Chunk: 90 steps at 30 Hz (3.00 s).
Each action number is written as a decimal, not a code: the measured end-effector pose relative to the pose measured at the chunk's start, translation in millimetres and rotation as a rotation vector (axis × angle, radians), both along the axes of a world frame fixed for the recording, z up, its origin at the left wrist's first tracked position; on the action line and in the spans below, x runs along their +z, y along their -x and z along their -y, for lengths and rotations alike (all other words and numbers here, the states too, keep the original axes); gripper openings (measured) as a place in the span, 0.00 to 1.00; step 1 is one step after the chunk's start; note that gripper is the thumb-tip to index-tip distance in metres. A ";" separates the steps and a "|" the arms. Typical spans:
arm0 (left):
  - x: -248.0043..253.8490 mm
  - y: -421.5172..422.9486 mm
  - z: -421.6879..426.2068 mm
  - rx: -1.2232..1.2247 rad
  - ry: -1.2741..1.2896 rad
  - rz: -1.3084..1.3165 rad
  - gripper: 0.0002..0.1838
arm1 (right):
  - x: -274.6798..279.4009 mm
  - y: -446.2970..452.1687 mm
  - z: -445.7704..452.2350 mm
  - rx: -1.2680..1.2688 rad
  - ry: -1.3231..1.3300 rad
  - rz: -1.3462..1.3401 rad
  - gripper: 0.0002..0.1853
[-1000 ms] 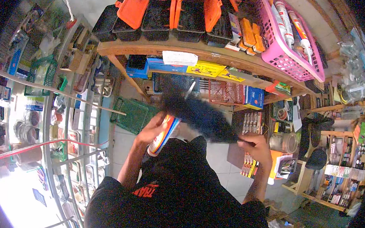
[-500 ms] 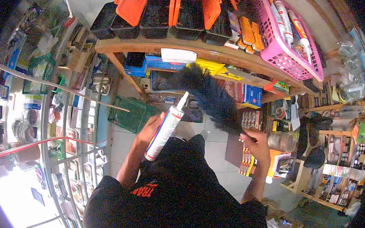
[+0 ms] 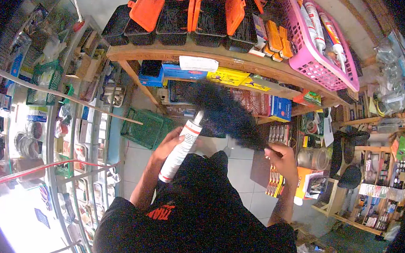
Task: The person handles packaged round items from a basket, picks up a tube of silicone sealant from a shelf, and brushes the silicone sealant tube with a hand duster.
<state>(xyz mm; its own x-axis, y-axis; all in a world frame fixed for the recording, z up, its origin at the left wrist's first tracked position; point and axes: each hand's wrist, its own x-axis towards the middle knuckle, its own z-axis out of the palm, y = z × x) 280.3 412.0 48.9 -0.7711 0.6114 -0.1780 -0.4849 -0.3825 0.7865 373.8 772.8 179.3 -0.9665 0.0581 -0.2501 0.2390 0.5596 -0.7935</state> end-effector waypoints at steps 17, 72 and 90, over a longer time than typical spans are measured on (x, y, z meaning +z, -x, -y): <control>19.4 -2.9 5.0 -0.012 -0.186 -0.027 0.29 | 0.3 4.0 2.6 0.098 -0.076 -0.015 0.16; 20.8 -13.3 13.9 0.026 0.254 -0.077 0.20 | 1.3 -3.4 25.1 0.200 0.068 0.035 0.11; 19.8 -2.7 -18.6 -0.107 0.124 0.052 0.19 | -20.8 7.5 19.5 0.160 0.178 0.089 0.12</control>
<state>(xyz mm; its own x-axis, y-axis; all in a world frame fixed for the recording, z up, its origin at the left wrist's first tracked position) 283.0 430.5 68.7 -0.6905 0.6603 -0.2953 -0.5590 -0.2281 0.7971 366.3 753.3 158.5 -0.9336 -0.1466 -0.3269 0.2317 0.4489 -0.8630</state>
